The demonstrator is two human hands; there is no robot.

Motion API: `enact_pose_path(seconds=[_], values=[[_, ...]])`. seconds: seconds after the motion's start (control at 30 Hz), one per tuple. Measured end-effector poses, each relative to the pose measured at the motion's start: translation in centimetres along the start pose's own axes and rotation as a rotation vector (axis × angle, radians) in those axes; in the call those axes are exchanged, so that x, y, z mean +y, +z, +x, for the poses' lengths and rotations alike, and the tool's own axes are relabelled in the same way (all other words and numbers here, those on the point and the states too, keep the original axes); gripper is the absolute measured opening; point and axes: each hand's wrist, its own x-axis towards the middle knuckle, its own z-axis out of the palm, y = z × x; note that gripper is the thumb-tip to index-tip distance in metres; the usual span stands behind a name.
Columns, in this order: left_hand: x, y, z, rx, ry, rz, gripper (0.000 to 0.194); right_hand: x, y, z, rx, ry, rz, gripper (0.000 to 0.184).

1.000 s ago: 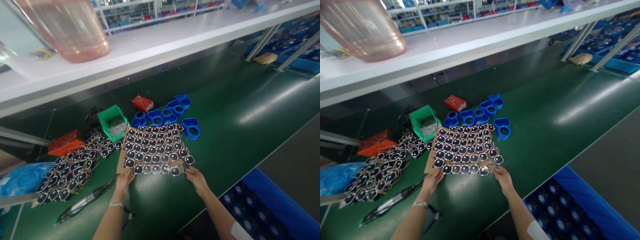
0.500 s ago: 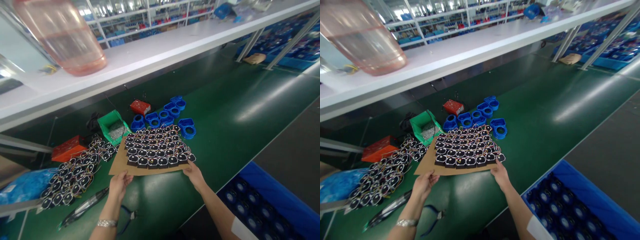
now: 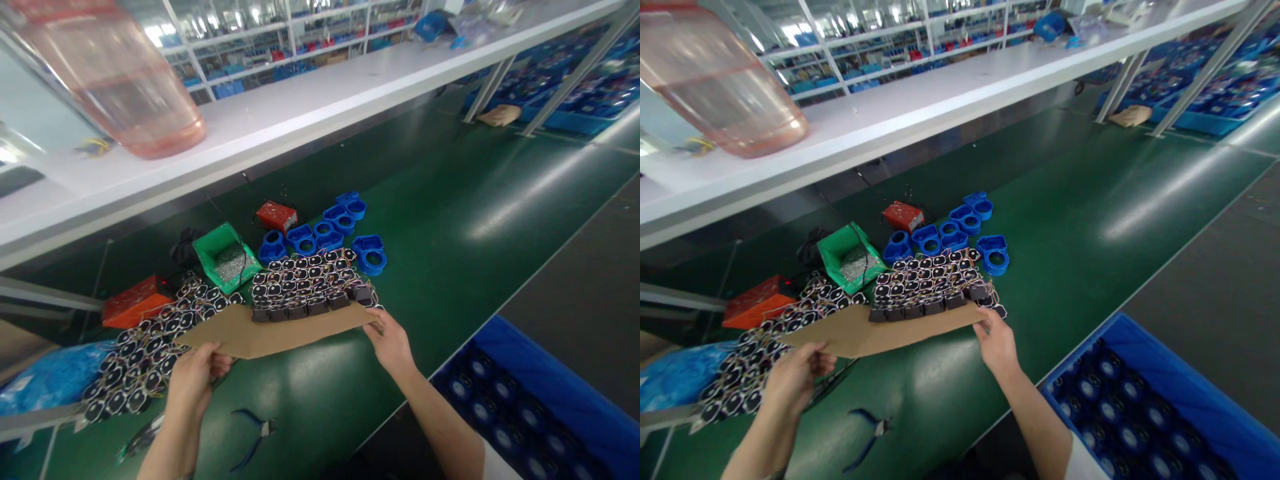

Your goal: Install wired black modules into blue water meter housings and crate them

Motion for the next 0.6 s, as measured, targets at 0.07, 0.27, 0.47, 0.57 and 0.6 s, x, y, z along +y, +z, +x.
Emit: enact_pose_path(seconds=[0.07,0.27,0.47,0.57,0.6], values=[[0.7,-0.7,-0.5,0.006,0.006,0.001,0.016,-1.0,-0.3,-0.5,-0.003,-0.037,-0.009,0.034],[1.6,-3.0,-2.6,0.006,-0.024,0.014,0.017,-2.8,-1.8,-3.3,-0.085,-0.104,-0.019,0.028],[2.4,-4.8,-5.6,0.034,-0.043,0.063,0.025,-1.6,-3.3,-7.1,-0.195,-0.016,-0.091,0.030],[2.9,-4.7,-7.4,0.016,0.012,0.152,0.024,-0.8,-3.4,-8.7,-0.207,0.009,-0.107,0.033],[3.0,-4.6,-8.0,0.038,0.074,0.176,0.023,-0.7,-3.5,-9.2,-0.202,0.007,-0.110,0.034]])
